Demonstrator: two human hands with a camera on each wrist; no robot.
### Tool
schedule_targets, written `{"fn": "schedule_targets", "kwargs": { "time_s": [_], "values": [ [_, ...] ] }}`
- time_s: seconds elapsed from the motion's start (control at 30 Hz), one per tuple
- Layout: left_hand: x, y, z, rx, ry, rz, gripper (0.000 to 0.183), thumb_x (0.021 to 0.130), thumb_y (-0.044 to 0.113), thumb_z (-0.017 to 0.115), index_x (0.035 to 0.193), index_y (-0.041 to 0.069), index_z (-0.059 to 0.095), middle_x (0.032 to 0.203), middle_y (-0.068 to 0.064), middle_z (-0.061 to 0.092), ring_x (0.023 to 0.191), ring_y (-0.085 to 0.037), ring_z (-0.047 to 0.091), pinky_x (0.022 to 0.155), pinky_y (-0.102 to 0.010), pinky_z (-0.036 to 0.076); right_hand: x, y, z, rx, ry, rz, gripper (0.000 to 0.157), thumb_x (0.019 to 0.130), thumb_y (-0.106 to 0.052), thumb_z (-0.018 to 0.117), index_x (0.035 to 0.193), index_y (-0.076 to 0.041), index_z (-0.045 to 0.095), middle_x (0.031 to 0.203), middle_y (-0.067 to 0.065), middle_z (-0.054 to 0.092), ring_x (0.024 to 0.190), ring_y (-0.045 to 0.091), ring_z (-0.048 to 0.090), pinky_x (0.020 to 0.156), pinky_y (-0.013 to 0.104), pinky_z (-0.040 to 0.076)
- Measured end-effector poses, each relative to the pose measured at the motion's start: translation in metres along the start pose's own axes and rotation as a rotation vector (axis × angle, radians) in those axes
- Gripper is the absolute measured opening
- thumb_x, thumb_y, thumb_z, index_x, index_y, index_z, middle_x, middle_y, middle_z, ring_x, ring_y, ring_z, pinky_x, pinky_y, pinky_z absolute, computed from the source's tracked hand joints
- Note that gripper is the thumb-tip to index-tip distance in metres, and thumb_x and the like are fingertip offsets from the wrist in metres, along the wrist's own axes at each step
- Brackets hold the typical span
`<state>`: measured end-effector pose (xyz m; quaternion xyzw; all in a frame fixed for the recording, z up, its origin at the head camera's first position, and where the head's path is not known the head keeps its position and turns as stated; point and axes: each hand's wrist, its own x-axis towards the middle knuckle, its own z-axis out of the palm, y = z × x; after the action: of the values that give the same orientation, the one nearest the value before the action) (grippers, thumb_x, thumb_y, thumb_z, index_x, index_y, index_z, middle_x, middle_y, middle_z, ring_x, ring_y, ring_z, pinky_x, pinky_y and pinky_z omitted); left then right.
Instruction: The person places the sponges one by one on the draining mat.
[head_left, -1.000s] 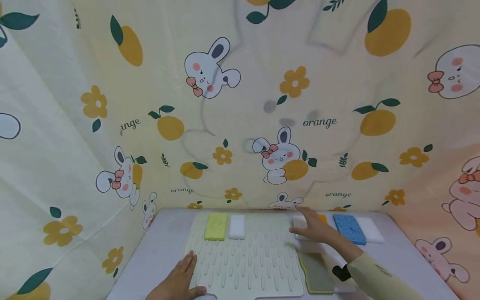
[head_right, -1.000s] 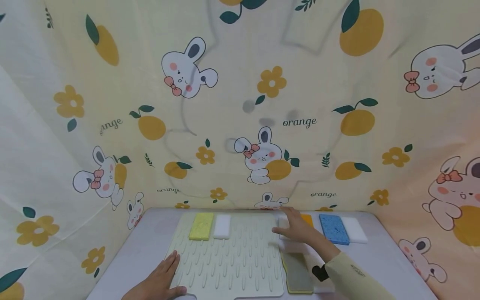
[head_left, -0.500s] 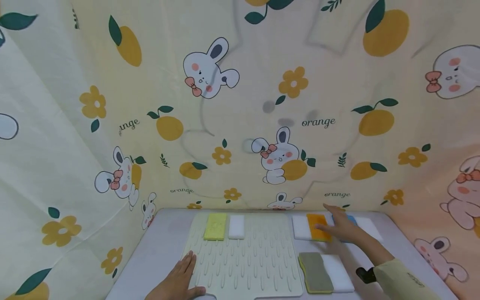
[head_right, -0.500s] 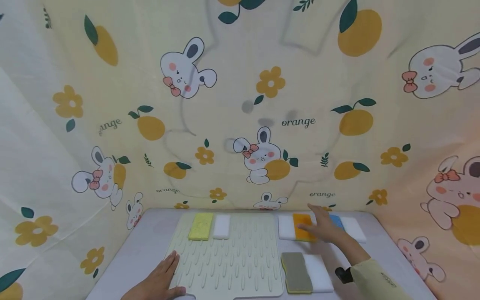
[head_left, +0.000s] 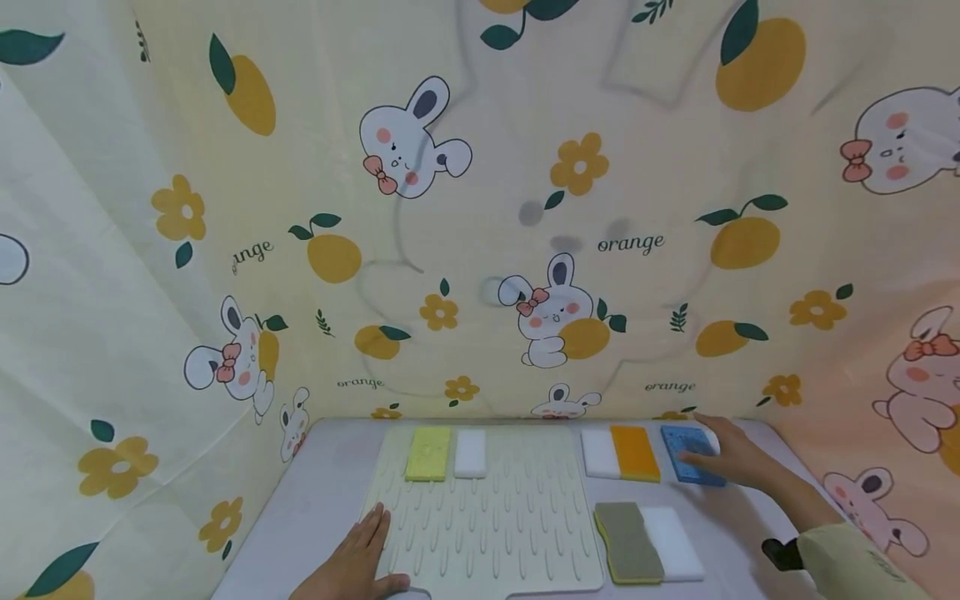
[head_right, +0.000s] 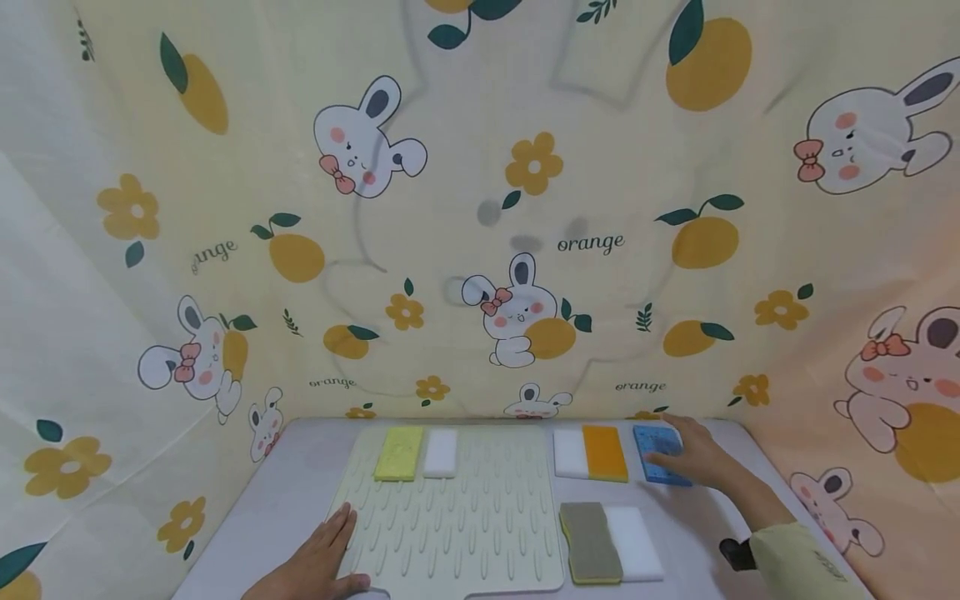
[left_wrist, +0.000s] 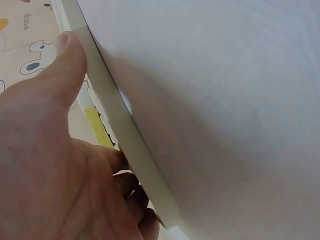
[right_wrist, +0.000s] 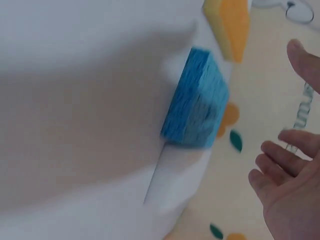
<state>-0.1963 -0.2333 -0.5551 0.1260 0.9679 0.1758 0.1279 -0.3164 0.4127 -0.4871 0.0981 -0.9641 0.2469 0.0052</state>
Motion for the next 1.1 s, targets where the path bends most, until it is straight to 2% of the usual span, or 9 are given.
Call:
{"fn": "schedule_targets", "kwargs": {
  "time_s": [0.23, 0.47, 0.6, 0.77, 0.93, 1.03, 1.1],
  "values": [
    [0.0, 0.0, 0.001, -0.004, 0.005, 0.003, 0.114, 0.091, 0.063, 0.077, 0.163, -0.012, 0.029, 0.173, -0.03, 0.022, 0.161, -0.047, 0.022, 0.128, -0.066, 0.022, -0.005, 0.02, -0.014, -0.038, -0.009, -0.011, 0.102, 0.09, -0.041, 0.087, 0.157, 0.015, 0.034, 0.153, 0.048, 0.033, 0.135, 0.069, 0.034, 0.103, 0.088, 0.035],
    [-0.002, 0.002, -0.001, -0.002, 0.007, -0.003, 0.113, 0.091, 0.062, 0.077, 0.162, -0.013, 0.03, 0.173, -0.031, 0.023, 0.16, -0.047, 0.023, 0.128, -0.066, 0.022, -0.003, 0.044, -0.018, -0.113, -0.007, -0.056, 0.101, 0.082, -0.031, 0.095, 0.156, 0.011, 0.04, 0.152, 0.045, 0.038, 0.134, 0.066, 0.036, 0.103, 0.086, 0.036],
    [-0.001, 0.001, -0.001, 0.003, 0.007, -0.004, 0.113, 0.091, 0.062, 0.077, 0.162, -0.012, 0.03, 0.173, -0.03, 0.023, 0.16, -0.047, 0.023, 0.128, -0.065, 0.022, 0.003, 0.055, -0.017, -0.156, -0.003, -0.019, 0.108, 0.073, -0.028, 0.1, 0.154, 0.011, 0.041, 0.151, 0.043, 0.04, 0.133, 0.065, 0.036, 0.106, 0.085, 0.033],
    [-0.001, 0.001, -0.001, 0.003, 0.003, -0.013, 0.114, 0.091, 0.063, 0.076, 0.163, -0.012, 0.03, 0.173, -0.029, 0.023, 0.161, -0.046, 0.022, 0.128, -0.065, 0.022, 0.01, 0.068, -0.018, -0.151, -0.035, 0.043, 0.117, 0.066, -0.027, 0.104, 0.156, 0.009, 0.039, 0.152, 0.043, 0.039, 0.131, 0.066, 0.036, 0.107, 0.086, 0.03],
    [-0.001, 0.0, 0.0, 0.005, 0.001, -0.022, 0.116, 0.089, 0.066, 0.076, 0.163, -0.01, 0.03, 0.174, -0.028, 0.022, 0.161, -0.046, 0.022, 0.129, -0.065, 0.022, 0.01, 0.07, -0.022, -0.139, -0.048, 0.055, 0.118, 0.066, -0.025, 0.104, 0.159, 0.006, 0.038, 0.154, 0.042, 0.039, 0.13, 0.066, 0.037, 0.107, 0.089, 0.027],
    [0.0, -0.001, 0.0, -0.006, 0.01, -0.011, 0.115, 0.089, 0.064, 0.077, 0.163, -0.011, 0.03, 0.173, -0.029, 0.023, 0.16, -0.047, 0.022, 0.128, -0.065, 0.022, 0.01, 0.065, -0.024, -0.132, -0.053, 0.049, 0.116, 0.067, -0.019, 0.104, 0.159, 0.007, 0.038, 0.153, 0.043, 0.038, 0.128, 0.066, 0.038, 0.106, 0.088, 0.028],
    [0.001, -0.002, 0.001, -0.009, 0.013, -0.009, 0.115, 0.089, 0.064, 0.078, 0.163, -0.011, 0.03, 0.173, -0.029, 0.023, 0.16, -0.048, 0.023, 0.128, -0.065, 0.023, 0.01, 0.061, -0.024, -0.136, -0.055, 0.077, 0.115, 0.068, -0.016, 0.103, 0.16, 0.007, 0.037, 0.155, 0.043, 0.037, 0.13, 0.065, 0.039, 0.107, 0.086, 0.03]
  ]
}}
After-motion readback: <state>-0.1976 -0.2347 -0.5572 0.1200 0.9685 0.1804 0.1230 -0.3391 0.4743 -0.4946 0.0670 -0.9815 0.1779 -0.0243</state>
